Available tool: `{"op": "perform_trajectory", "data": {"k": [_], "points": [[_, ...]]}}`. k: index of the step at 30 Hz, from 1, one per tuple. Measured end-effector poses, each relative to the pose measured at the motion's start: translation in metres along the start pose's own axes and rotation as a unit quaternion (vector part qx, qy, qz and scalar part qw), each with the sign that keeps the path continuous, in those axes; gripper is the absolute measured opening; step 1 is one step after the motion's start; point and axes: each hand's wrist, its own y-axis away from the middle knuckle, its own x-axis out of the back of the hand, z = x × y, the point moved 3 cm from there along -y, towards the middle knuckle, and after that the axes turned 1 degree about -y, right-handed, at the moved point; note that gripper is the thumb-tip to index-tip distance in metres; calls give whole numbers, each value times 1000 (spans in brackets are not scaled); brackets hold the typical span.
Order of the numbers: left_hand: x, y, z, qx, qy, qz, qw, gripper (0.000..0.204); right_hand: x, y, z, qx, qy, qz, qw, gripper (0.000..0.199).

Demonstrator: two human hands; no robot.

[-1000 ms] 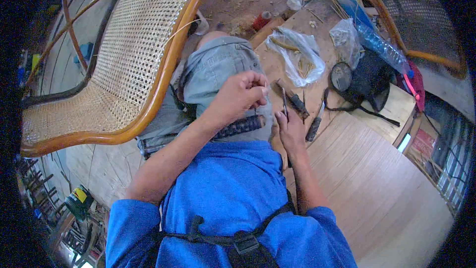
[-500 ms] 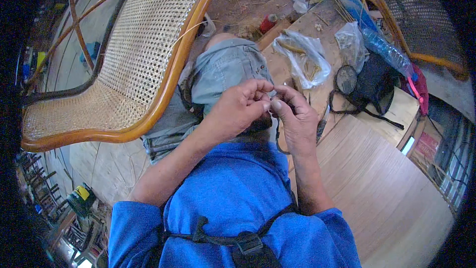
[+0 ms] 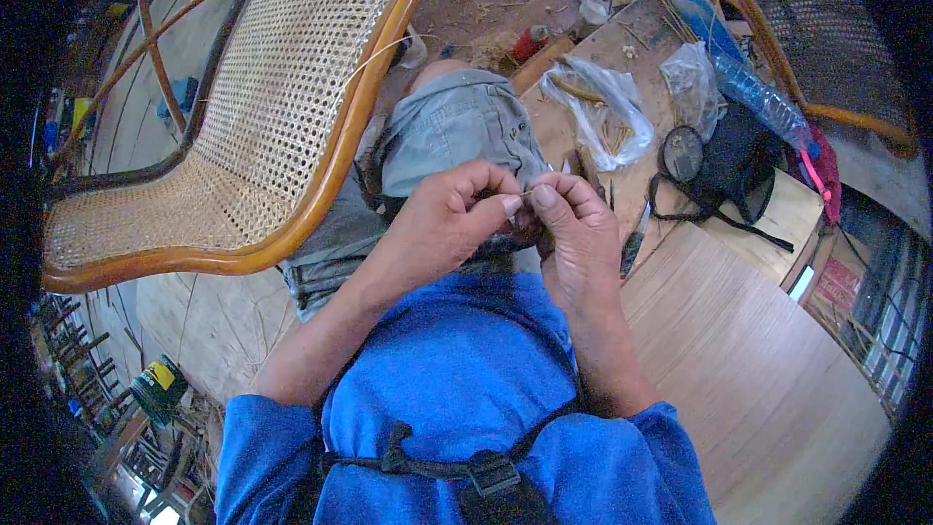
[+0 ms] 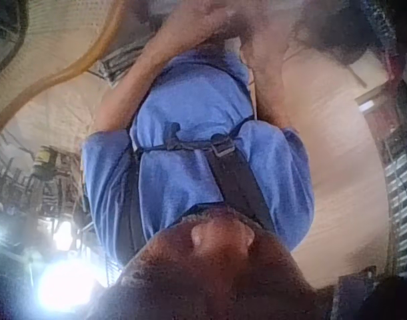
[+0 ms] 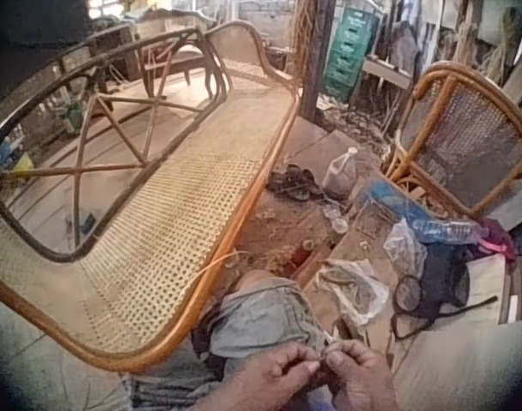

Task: The person weaves a cane strip into the frame of a chair seat. They use a hammer to tap the cane into place and pliers to cut the strip, working along the edge of the seat.

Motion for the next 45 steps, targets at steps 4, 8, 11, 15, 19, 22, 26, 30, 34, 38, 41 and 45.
{"op": "perform_trajectory", "data": {"k": [4, 8, 11, 15, 19, 22, 26, 30, 34, 38, 41, 45], "points": [[2, -1, -4, 4, 63, -10, 998, 13, 3, -2, 4, -37, -25, -27, 999, 15], [2, -1, -1, -2, 37, -5, 999, 13, 2, -4, 1, -78, -37, -58, 995, 16], [5, 3, 0, -96, -89, 43, 991, 12, 0, -8, 0, -166, -58, -111, 978, 16], [11, 9, -4, -199, -230, 132, 943, 12, 0, -14, 8, -201, -32, -112, 973, 15], [29, 12, -11, -183, -214, 216, 935, 14, -19, -30, 21, -2, 140, -98, 985, 14], [49, 23, -10, -200, -201, 232, 931, 14, -43, -36, 24, 26, 167, -156, 973, 15], [75, 31, 3, -202, -244, 232, 920, 15, -66, -45, 26, 68, 220, -192, 954, 12], [110, 28, 13, -206, -338, 236, 887, 17, -94, -57, 25, 96, 269, -197, 938, 6], [179, 16, 15, -142, -446, 304, 830, 23, -116, -68, 39, 104, 366, -221, 898, 5], [208, -7, 6, -35, -409, 54, 910, 24, -140, -68, 66, 88, 478, -255, 836, 11], [213, -7, 6, -69, -378, 20, 923, 22, -149, -74, 81, 170, 552, -310, 755, 15], [218, -10, 10, -82, -381, 54, 919, 21, -165, -77, 89, 208, 604, -302, 707, 20]]}}
